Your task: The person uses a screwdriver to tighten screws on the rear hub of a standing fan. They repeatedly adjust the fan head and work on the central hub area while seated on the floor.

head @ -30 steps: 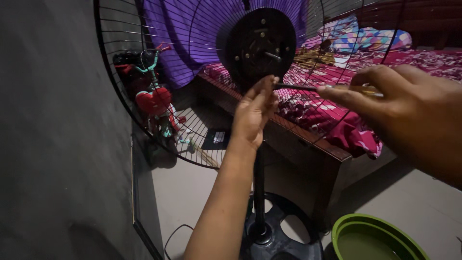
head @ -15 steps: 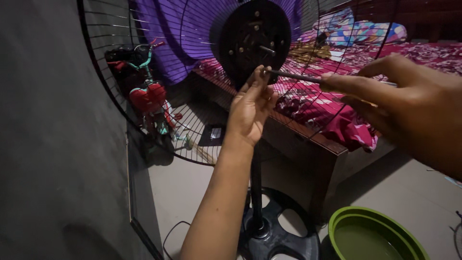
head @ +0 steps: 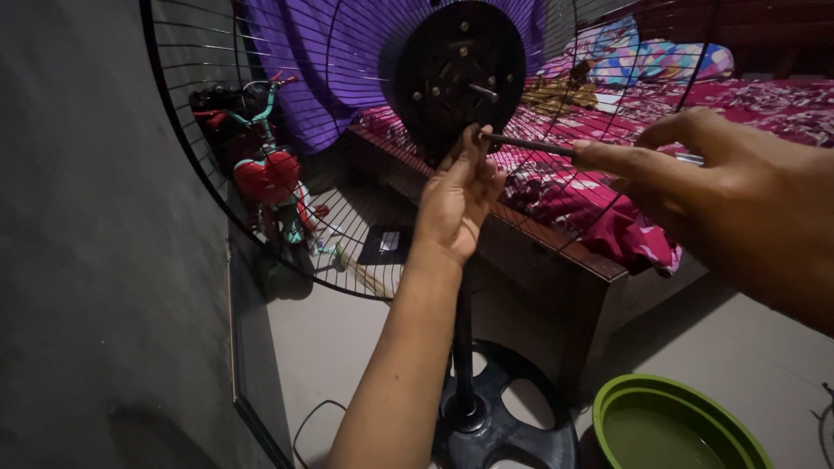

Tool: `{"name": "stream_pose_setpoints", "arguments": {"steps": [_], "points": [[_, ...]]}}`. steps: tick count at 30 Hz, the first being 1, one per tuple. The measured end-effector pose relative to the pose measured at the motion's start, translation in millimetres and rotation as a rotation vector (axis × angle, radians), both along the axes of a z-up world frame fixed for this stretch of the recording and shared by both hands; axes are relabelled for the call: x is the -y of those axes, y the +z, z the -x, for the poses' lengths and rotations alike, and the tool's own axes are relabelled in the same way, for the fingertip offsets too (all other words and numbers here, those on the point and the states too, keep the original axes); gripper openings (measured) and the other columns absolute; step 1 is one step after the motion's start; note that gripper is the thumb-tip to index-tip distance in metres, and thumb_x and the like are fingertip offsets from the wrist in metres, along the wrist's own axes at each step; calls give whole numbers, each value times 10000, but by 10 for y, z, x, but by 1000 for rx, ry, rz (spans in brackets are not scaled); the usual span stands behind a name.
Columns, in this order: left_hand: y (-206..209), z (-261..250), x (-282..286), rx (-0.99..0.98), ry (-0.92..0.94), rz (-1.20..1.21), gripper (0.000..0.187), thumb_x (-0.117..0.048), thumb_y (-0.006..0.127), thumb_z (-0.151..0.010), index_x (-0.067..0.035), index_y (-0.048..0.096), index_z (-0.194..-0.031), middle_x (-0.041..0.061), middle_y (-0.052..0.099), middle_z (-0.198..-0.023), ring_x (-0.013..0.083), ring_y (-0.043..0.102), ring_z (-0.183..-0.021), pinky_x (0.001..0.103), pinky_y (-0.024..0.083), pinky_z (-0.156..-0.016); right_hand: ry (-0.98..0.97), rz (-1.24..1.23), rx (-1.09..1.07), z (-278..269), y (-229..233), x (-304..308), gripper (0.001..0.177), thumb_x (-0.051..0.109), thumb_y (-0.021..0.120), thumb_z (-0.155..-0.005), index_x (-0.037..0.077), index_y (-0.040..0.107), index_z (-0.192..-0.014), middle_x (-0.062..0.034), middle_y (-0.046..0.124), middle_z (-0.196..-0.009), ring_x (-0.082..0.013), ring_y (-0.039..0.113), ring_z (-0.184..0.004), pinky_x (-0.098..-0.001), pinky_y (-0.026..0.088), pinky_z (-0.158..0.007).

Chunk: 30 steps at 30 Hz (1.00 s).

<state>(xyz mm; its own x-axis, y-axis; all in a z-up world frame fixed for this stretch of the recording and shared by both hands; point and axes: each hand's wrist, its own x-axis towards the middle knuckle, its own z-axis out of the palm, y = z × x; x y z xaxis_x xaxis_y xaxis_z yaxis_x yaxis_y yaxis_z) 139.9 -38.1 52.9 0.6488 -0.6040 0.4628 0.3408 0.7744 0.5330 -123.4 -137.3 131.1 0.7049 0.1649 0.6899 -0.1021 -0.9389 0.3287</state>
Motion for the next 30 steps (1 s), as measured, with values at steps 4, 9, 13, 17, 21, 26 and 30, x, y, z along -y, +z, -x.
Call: {"name": "stream_pose_setpoints", "arguments": {"steps": [4, 9, 13, 17, 21, 26, 30], "points": [[-8, -21, -7, -5, 6, -14, 233, -241, 694, -1001, -138, 728, -1207, 4, 731, -1104, 99, 691, -872, 307, 639, -814, 111, 57, 68, -40, -23, -9, 520, 60, 622, -928, 195, 625, -1430, -178, 658, -1139, -224, 750, -980, -260, 616, -654], [3, -30, -42, -3, 2, -26, 262, -252, 703, -976, -158, 722, -1220, -15, 752, -1124, 86, 687, -847, 288, 626, -788, 59, 91, 57, -47, -13, -21, 545, 113, 640, -905, 238, 633, -1435, -164, 685, -1112, -198, 758, -887, -266, 615, -625], [13, -31, -73, -3, 15, -33, 282, -250, 708, -967, -148, 711, -1230, -10, 757, -1136, 86, 691, -844, 283, 624, -790, -36, 105, 31, -57, 9, -88, 512, 212, 672, -942, 292, 642, -1447, -146, 712, -1091, -179, 745, -770, -288, 589, -563], [14, -28, -73, 13, 22, -31, 287, -253, 702, -975, -149, 703, -1243, -11, 749, -1154, 84, 690, -857, 277, 623, -802, -78, 135, 18, -54, 38, -149, 528, 200, 666, -954, 294, 622, -1472, -155, 710, -1115, -163, 739, -746, -280, 587, -562], [-3, -24, -58, 19, 94, -84, 300, -277, 678, -989, -137, 707, -1253, -14, 745, -1158, 73, 676, -848, 258, 614, -791, -108, 300, 18, -12, 18, -159, 647, 115, 656, -891, 272, 584, -1515, -134, 717, -1142, -207, 742, -824, -311, 592, -623], [-39, -40, -47, 59, 171, -98, 311, -251, 659, -990, -122, 700, -1271, -1, 748, -1181, 77, 675, -860, 253, 618, -793, -70, 366, 72, -30, -35, -125, 644, 119, 636, -859, 253, 581, -1487, -108, 713, -1095, -228, 742, -830, -317, 579, -600], [-38, -41, -14, 51, 203, -106, 306, -215, 669, -1013, -110, 707, -1298, 16, 714, -1118, 95, 674, -870, 273, 629, -801, -169, 228, -2, -59, -40, -125, 527, 352, 641, -957, 355, 580, -1480, -54, 709, -1070, -166, 713, -687, -296, 549, -511]]}}
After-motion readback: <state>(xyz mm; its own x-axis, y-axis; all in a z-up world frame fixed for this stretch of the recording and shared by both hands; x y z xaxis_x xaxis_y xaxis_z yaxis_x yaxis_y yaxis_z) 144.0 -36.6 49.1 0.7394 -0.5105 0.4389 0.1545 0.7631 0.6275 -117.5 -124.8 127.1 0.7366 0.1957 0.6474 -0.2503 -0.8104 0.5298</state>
